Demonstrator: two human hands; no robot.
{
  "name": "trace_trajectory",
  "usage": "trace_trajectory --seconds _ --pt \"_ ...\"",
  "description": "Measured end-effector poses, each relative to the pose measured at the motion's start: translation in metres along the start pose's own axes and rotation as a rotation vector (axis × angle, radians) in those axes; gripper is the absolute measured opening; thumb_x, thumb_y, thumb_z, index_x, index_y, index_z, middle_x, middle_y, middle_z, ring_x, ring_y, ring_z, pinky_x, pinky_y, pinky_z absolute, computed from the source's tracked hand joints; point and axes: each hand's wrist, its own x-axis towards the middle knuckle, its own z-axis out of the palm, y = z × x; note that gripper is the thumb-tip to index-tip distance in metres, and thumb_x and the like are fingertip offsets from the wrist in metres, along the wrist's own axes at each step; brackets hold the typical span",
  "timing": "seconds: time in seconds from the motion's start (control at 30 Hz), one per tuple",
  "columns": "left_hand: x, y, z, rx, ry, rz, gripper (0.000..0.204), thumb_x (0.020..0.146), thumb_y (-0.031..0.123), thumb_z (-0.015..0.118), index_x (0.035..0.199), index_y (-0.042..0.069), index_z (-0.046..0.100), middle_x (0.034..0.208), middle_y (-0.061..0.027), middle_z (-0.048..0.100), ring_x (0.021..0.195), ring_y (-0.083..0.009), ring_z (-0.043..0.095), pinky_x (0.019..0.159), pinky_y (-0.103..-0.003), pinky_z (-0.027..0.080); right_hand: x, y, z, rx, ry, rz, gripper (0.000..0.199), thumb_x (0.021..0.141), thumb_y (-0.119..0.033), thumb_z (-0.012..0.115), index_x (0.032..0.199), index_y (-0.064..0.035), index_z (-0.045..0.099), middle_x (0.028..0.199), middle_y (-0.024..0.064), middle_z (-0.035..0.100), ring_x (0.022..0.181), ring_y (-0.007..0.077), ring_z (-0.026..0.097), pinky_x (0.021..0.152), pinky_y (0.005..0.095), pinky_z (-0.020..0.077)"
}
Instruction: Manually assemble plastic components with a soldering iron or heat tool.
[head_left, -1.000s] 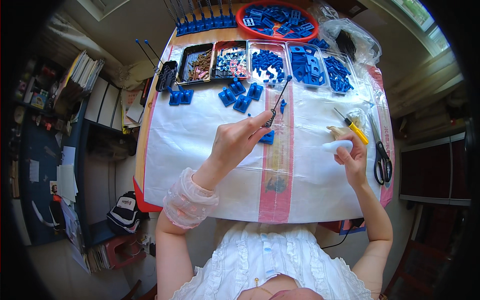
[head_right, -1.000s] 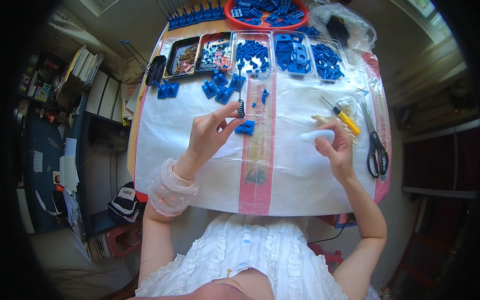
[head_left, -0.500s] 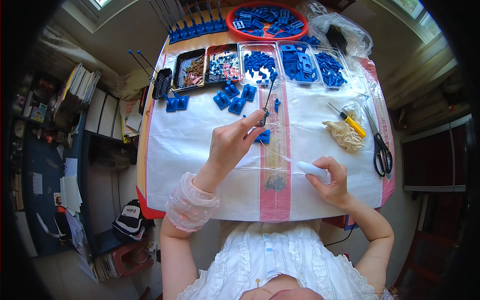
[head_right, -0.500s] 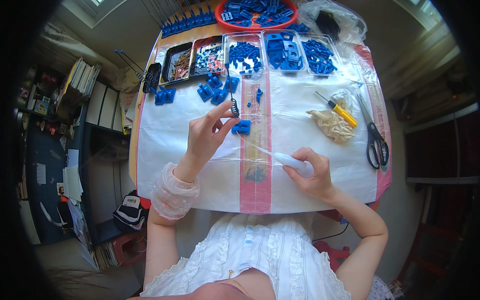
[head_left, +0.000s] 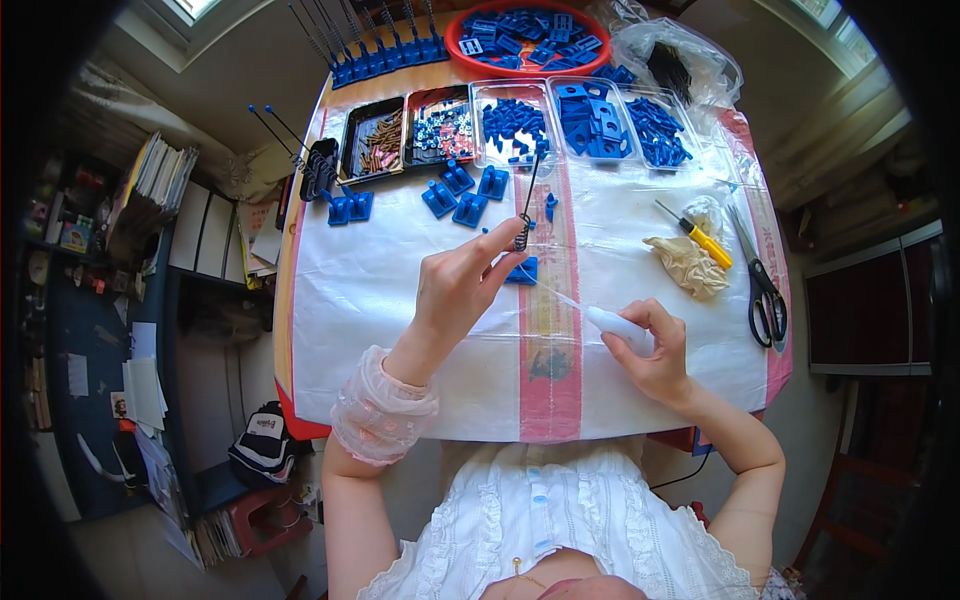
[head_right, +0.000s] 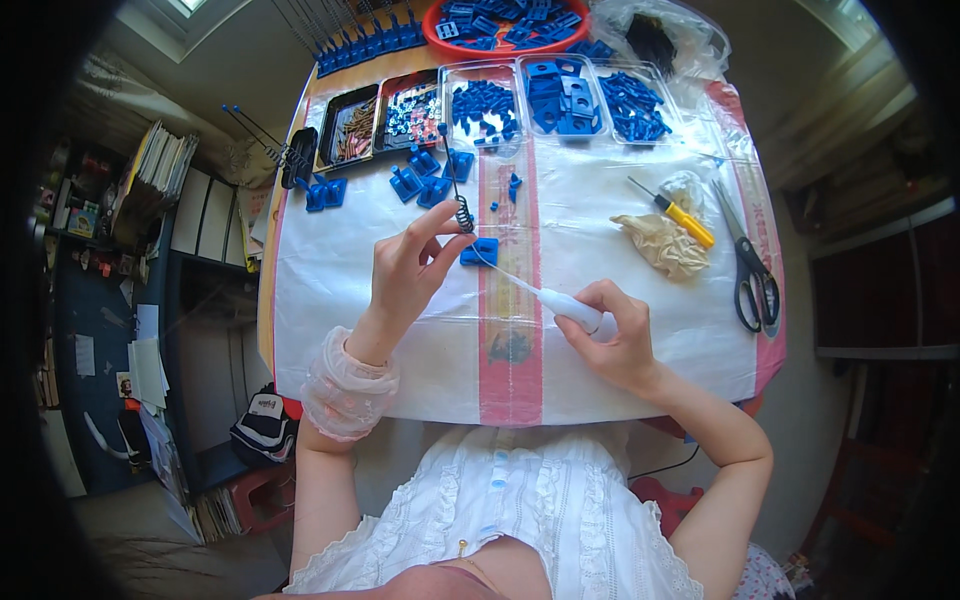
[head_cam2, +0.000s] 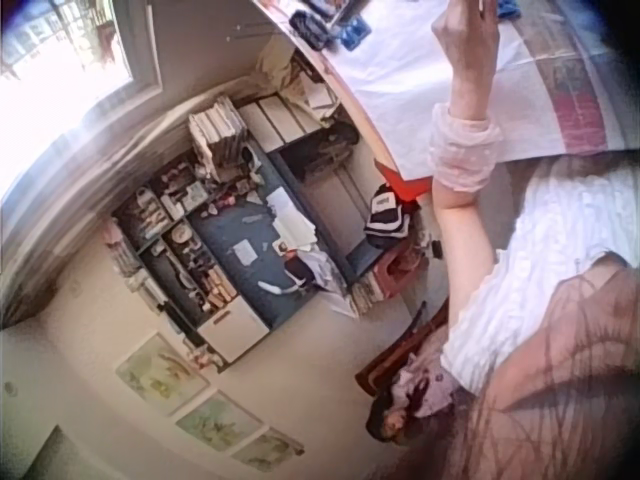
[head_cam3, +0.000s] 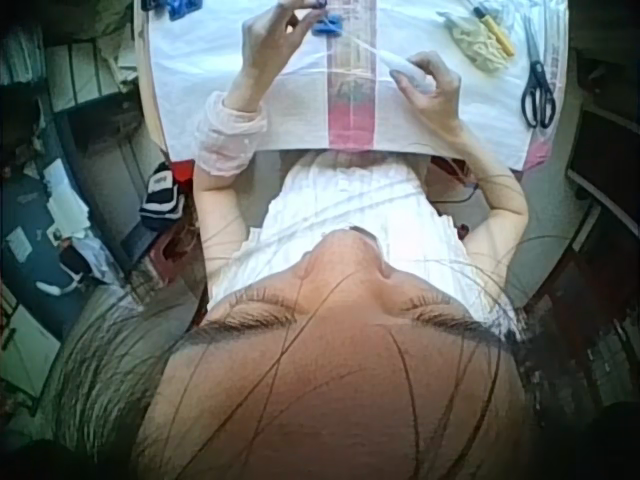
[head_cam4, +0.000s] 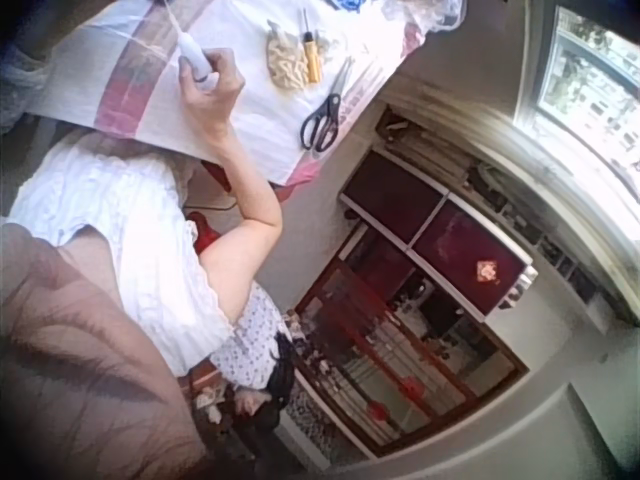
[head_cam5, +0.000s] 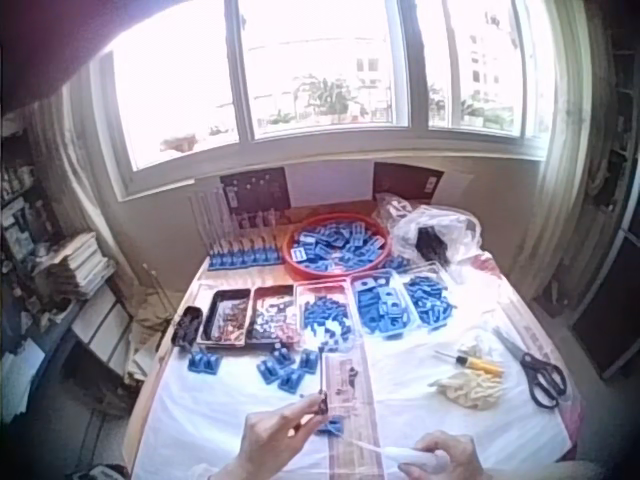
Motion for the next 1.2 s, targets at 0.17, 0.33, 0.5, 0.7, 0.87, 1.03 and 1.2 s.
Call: trace_trajectory --seconds 0.17,0.33,0.5,0.7,0.87,1.03,1.2 --pt "0.0004 -0.0005 -0.0006 -0.006 -0.002 0.000 0.051 0.081 0.014 0.081 0.127 0.014 0.060 0.085 -0.0062 0.074 0.054 -0.0152 0.065 0.048 -0.027 0.050 0.0017 -0.0012 0.0010 0.010 -0.002 0.025 0.018 0.079 -0.003 0.077 0.086 -0.0020 0.061 0.073 0.0087 0.069 0.065 0.0175 0.070 0.059 0.0285 0.0510" --pt "0.0003 -0.0007 -0.0005 -0.005 -0.005 -0.004 0.050 0.081 0.014 0.081 0.126 0.014 0.060 0.084 -0.0060 0.074 0.053 -0.0151 0.064 0.048 -0.026 0.049 0.0014 0.0007 0.0013 0.015 -0.018 0.047 0.018 0.079 -0.004 0.077 0.086 -0.0016 0.061 0.074 0.0093 0.070 0.066 0.0170 0.070 0.059 0.0281 0.0510" --pt "0.0005 -0.0004 -0.0004 -0.008 -0.002 -0.008 0.051 0.080 0.015 0.082 0.126 0.014 0.060 0.083 -0.0060 0.074 0.053 -0.0153 0.064 0.048 -0.026 0.049 0.0004 0.0029 0.0013 0.030 -0.009 0.076 0.018 0.079 -0.005 0.077 0.086 -0.0014 0.061 0.074 0.0092 0.070 0.065 0.0170 0.070 0.058 0.0277 0.0507" --pt "0.0011 -0.0043 0.0002 -0.013 0.002 0.065 0.057 0.080 0.007 0.082 0.130 0.012 0.054 0.087 -0.0057 0.075 0.048 -0.0080 0.056 0.043 -0.021 0.040 -0.0008 0.0033 -0.0006 0.016 -0.010 0.047 0.018 0.079 -0.005 0.077 0.084 -0.0016 0.061 0.072 0.0083 0.069 0.064 0.0163 0.069 0.057 0.0273 0.0500" --pt "-0.0001 -0.0021 -0.0002 -0.012 0.001 0.016 0.054 0.080 0.012 0.082 0.128 0.014 0.057 0.084 -0.0060 0.074 0.052 -0.0133 0.062 0.047 -0.025 0.047 0.0012 0.0000 0.0004 0.035 -0.007 0.075 0.018 0.079 -0.006 0.077 0.084 -0.0015 0.061 0.071 0.0079 0.069 0.063 0.0161 0.068 0.057 0.0275 0.0494" --pt "-0.0005 -0.0020 0.0006 -0.010 0.001 -0.004 0.052 0.081 0.015 0.081 0.127 0.015 0.059 0.083 -0.0061 0.074 0.054 -0.0158 0.065 0.048 -0.027 0.050 0.0004 0.0012 -0.0006 0.021 -0.030 0.055 0.018 0.079 -0.006 0.077 0.084 -0.0016 0.061 0.071 0.0076 0.069 0.063 0.0152 0.068 0.057 0.0271 0.0491" --pt "-0.0003 -0.0018 -0.0003 0.004 -0.003 -0.002 0.051 0.081 0.016 0.081 0.127 0.015 0.059 0.083 -0.0058 0.074 0.054 -0.0156 0.065 0.048 -0.027 0.050 0.0009 0.0010 0.0005 0.031 -0.006 0.074 0.017 0.079 -0.006 0.077 0.084 -0.0018 0.061 0.070 0.0073 0.068 0.063 0.0150 0.068 0.056 0.0267 0.0489"
